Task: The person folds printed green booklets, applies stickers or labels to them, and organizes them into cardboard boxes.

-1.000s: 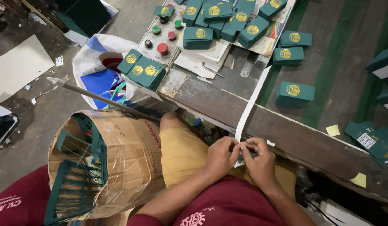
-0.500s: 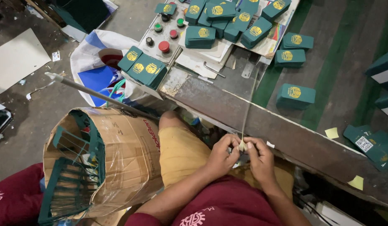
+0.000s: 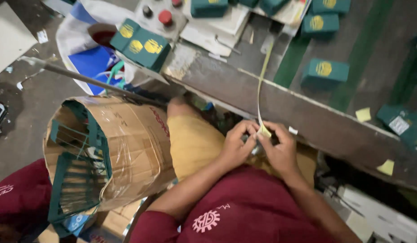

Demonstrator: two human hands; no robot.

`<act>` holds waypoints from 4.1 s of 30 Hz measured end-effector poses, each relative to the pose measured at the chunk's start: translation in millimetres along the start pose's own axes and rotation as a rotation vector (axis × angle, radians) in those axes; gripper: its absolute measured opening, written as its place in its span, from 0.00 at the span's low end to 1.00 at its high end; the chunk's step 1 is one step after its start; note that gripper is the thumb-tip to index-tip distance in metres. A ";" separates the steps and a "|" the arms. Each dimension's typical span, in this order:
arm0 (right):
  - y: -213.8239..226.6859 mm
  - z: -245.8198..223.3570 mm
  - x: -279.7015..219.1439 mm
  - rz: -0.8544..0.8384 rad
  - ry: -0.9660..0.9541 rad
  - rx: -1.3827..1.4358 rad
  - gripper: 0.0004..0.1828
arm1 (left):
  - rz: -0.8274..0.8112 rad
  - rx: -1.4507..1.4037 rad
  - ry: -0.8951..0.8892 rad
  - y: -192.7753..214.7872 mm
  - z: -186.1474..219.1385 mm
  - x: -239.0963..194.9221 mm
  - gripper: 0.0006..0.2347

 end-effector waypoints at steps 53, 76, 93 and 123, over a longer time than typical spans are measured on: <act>87.5 51.1 -34.9 0.197 -0.147 0.291 0.07 | 0.003 0.115 0.538 13.9 -62.7 29.8 0.21; 197.0 145.2 106.7 0.299 -0.170 -0.387 0.21 | -0.067 0.343 0.178 -40.3 -43.0 174.9 0.23; 182.5 133.6 152.2 0.125 -0.450 -0.543 0.38 | 0.007 0.465 0.318 -75.7 -128.8 219.9 0.26; 173.8 155.3 137.1 -0.002 -0.597 0.230 0.52 | -0.043 0.159 0.550 -63.8 -126.6 207.8 0.28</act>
Point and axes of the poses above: each hand's wrist, its own x-axis towards the middle knuckle, its own y-axis out of the back of the hand, z = x × y, the point moved 8 cm from there along x, towards the middle knuckle, and after that the axes turned 8 degrees about -z, right-handed, at the moved point
